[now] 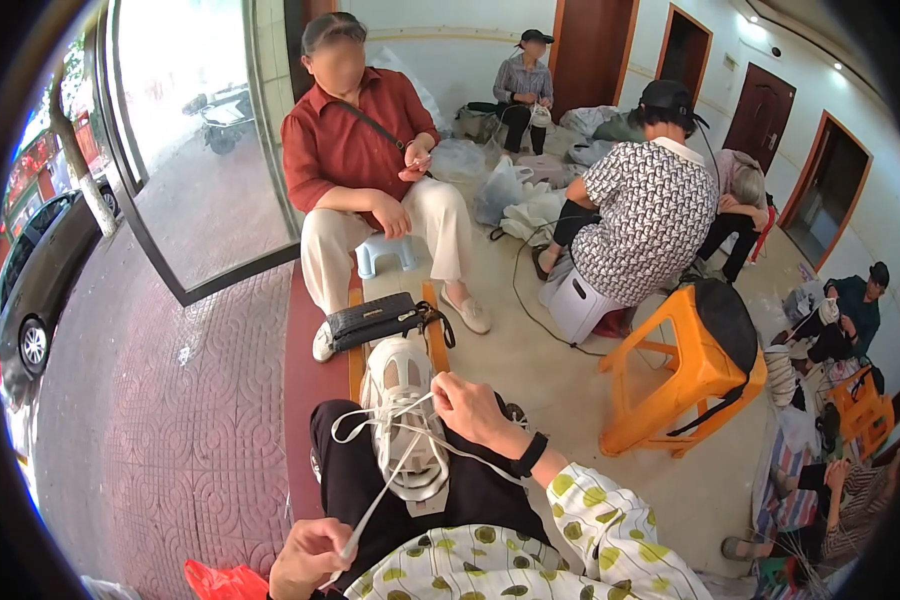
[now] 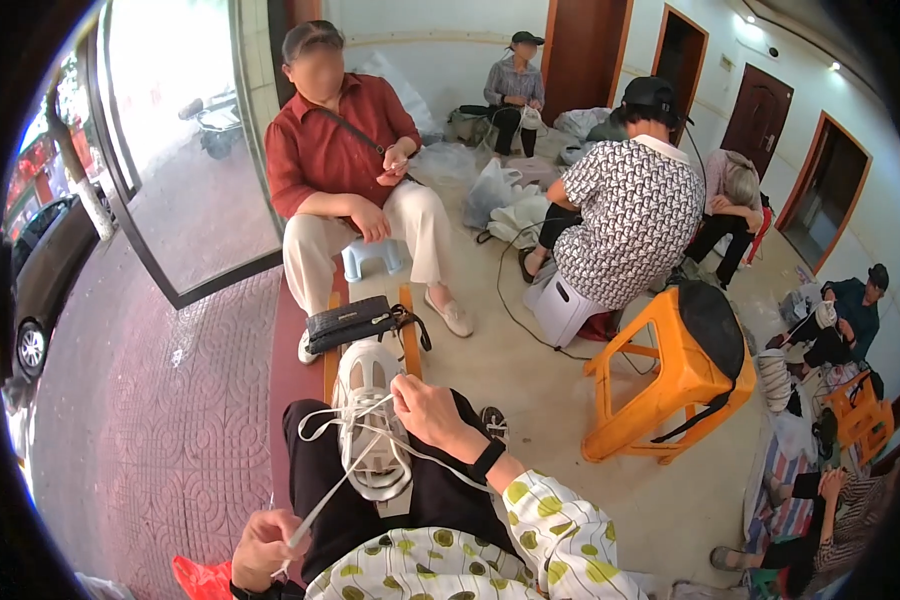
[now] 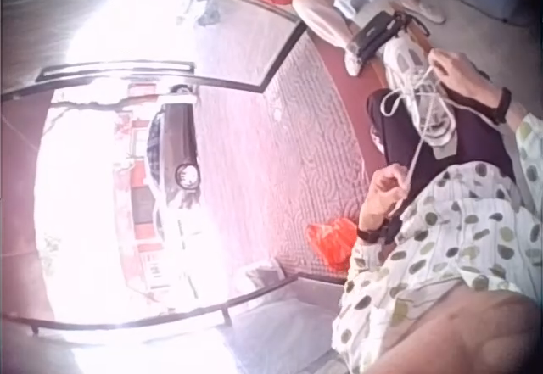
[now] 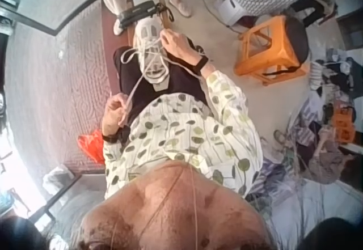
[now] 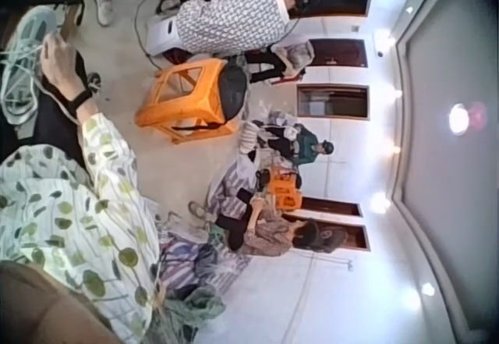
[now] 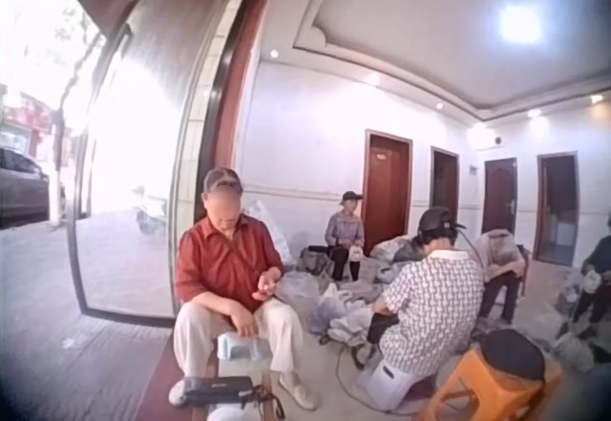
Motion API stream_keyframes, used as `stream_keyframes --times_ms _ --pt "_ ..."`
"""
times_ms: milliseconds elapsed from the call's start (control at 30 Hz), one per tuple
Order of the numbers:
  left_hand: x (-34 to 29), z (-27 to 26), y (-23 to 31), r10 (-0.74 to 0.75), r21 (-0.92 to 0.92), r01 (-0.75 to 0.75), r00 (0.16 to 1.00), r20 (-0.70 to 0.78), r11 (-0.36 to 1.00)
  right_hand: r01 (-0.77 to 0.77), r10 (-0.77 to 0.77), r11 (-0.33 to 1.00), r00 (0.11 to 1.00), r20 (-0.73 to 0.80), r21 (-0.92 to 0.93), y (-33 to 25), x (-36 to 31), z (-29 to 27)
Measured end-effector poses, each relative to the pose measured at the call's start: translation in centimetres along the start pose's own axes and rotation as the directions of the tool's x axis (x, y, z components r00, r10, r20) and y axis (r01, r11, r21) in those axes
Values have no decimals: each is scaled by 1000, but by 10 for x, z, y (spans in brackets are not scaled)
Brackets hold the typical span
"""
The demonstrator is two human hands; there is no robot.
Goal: The recorder is lacing up a white sneaker while it is held on a small wooden stand.
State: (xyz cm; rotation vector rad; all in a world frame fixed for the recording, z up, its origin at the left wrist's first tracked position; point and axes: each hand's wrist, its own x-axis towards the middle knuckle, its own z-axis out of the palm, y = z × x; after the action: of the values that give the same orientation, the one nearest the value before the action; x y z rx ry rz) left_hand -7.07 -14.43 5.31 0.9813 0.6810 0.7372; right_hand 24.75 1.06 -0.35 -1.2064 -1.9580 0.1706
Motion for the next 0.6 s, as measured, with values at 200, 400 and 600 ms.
stream_keyframes --times_ms 200,400,600 --pt "6 -6 -17 409 -210 -483 857 -314 850 -90 91 991 996 -5 98 2 -7 5" --pt "13 -28 -38 431 -350 -521 849 -306 778 -35 36 995 999 -10 98 4 -11 2" --pt "-14 -56 -35 343 -157 -450 826 -448 879 -3 5 997 1000 -25 80 11 -17 3"
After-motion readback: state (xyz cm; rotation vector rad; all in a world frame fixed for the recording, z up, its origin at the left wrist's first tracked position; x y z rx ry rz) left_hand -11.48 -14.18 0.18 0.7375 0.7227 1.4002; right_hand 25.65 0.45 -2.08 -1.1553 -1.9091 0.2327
